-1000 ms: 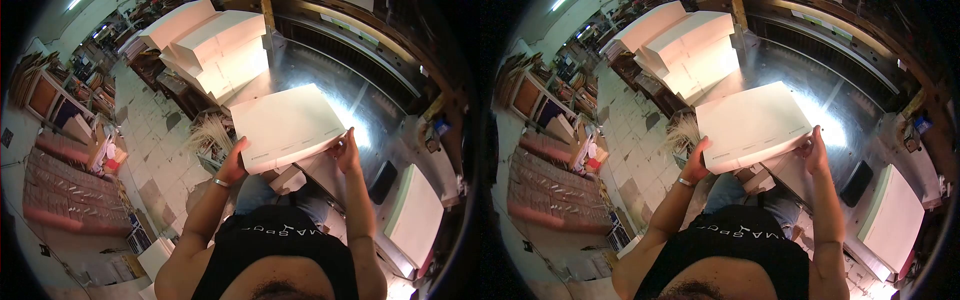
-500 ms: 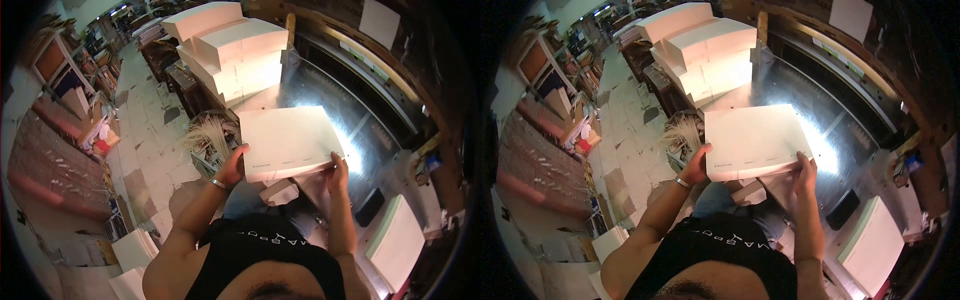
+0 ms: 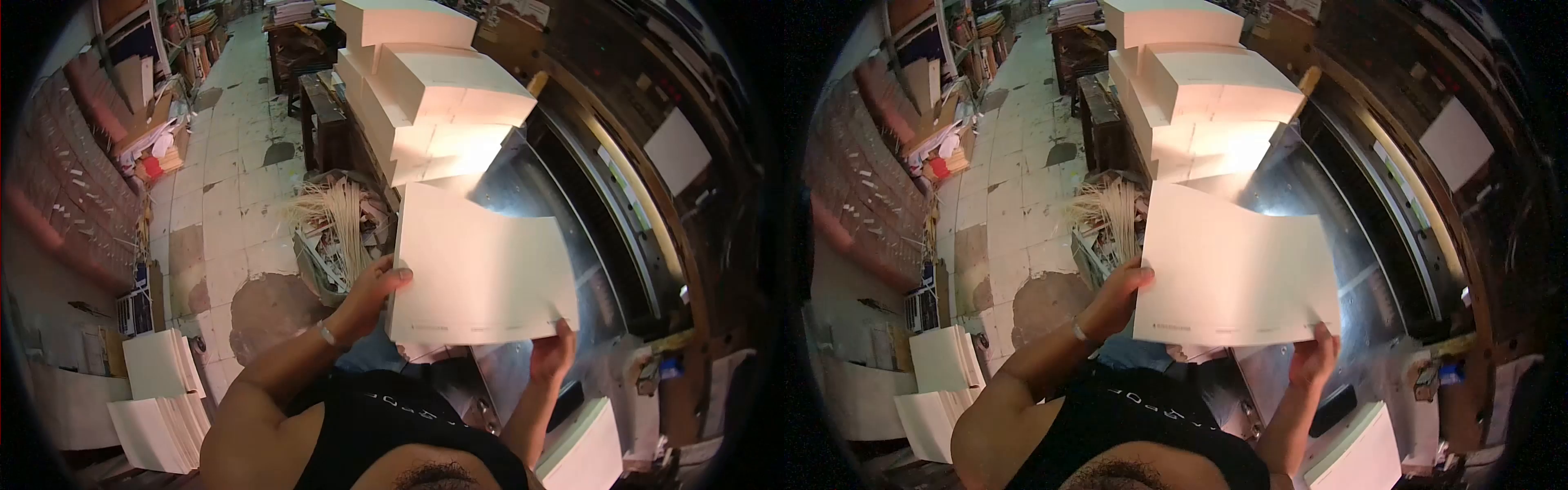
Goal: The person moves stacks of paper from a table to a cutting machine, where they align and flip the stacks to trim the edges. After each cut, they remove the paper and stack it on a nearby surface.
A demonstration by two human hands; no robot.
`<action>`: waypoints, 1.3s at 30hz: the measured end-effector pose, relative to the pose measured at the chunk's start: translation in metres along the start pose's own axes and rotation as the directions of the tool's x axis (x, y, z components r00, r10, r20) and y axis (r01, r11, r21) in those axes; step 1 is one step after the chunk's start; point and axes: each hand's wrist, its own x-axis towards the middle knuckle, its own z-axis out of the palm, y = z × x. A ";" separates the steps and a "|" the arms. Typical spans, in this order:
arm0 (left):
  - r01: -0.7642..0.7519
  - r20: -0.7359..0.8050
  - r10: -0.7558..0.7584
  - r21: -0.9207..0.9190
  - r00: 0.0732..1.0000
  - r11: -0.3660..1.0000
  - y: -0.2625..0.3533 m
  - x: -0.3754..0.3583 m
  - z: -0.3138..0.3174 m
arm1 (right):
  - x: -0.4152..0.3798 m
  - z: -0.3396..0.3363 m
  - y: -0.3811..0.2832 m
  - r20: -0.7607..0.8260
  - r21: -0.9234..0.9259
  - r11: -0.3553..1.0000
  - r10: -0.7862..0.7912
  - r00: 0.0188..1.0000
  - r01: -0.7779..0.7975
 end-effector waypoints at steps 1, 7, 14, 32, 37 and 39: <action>-0.062 0.007 0.062 -0.012 0.998 0.998 0.016 0.004 0.007 | 0.011 -0.001 -0.007 0.060 -0.007 0.997 -0.074 0.995 0.075; -0.298 0.078 0.294 0.049 0.953 0.953 0.144 0.055 0.042 | 0.121 0.070 -0.094 0.041 0.047 0.965 -0.259 0.965 0.257; -0.449 -0.036 0.448 -0.021 0.893 0.893 0.243 0.173 0.029 | 0.301 0.214 -0.130 0.399 0.145 0.983 -0.166 0.902 0.116; -0.161 -0.220 0.138 -0.088 0.966 0.983 0.254 0.243 -0.010 | 0.392 0.277 -0.036 0.181 -0.107 0.994 0.045 0.982 -0.025; -0.082 -0.279 0.049 -0.106 0.959 0.991 0.259 0.245 -0.016 | 0.391 0.282 -0.033 0.138 -0.099 0.992 0.096 0.986 -0.083; -0.104 -0.293 0.058 -0.142 0.954 0.984 0.260 0.245 -0.012 | 0.391 0.281 -0.035 0.135 -0.142 0.985 0.121 0.983 -0.102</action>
